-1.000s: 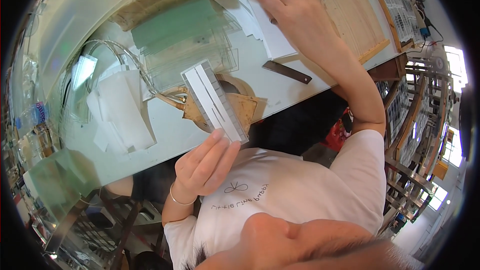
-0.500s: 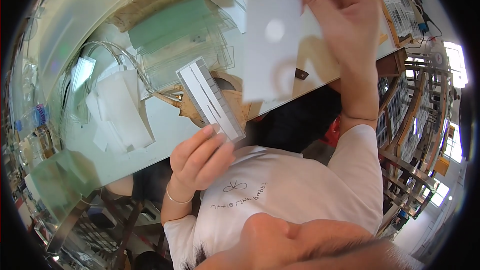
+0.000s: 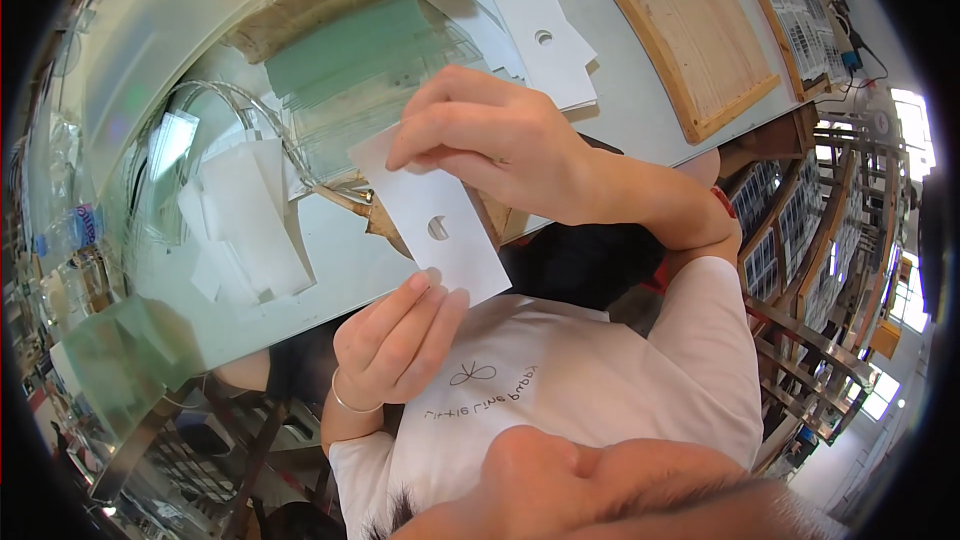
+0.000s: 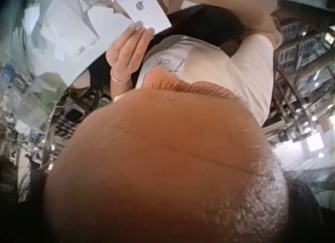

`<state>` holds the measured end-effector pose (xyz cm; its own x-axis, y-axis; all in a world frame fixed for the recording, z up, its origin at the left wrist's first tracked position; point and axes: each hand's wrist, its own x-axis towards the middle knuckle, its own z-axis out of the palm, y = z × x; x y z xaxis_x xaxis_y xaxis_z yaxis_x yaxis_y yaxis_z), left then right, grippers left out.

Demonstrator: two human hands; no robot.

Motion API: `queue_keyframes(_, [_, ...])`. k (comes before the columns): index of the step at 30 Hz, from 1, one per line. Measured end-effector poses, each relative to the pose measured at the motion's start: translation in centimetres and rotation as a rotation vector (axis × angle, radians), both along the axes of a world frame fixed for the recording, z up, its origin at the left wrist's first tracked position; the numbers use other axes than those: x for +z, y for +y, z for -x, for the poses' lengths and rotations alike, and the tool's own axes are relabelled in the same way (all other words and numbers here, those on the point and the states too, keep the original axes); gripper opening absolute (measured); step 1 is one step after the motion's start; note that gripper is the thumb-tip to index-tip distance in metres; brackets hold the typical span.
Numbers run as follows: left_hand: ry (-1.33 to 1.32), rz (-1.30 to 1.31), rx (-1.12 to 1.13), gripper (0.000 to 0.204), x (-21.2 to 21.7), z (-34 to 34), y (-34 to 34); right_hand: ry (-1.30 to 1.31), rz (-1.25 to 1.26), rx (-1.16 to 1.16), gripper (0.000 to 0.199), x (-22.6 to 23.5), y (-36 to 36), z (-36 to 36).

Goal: Assemble small solar cells into protective frames.

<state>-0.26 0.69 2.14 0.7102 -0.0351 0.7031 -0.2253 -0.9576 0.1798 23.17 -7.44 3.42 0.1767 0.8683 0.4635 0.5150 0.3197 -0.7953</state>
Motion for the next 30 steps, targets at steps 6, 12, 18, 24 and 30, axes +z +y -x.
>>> queue_keyframes(6, [0.033,0.016,0.015,0.023,-0.2,0.3,-0.3,-0.054,-0.009,-0.029,0.025,-0.2,0.2,0.7])
queue_keyframes(12, [0.043,0.026,0.008,0.021,-0.3,0.1,-0.3,-0.205,-0.083,-0.087,0.026,-0.7,0.3,0.6])
queue_keyframes(18, [0.051,-0.008,0.017,0.016,-0.7,-0.1,-0.1,-0.265,-0.053,-0.088,0.029,-1.0,0.5,0.5])
queue_keyframes(24, [-0.021,-0.077,0.051,0.013,-1.6,-0.1,-0.4,-0.177,0.127,-0.078,0.035,-0.5,0.2,0.4])
queue_keyframes(30, [-0.042,0.235,-0.052,0.017,0.1,1.7,0.6,-0.183,-0.019,0.019,0.033,1.4,-0.4,-1.5])
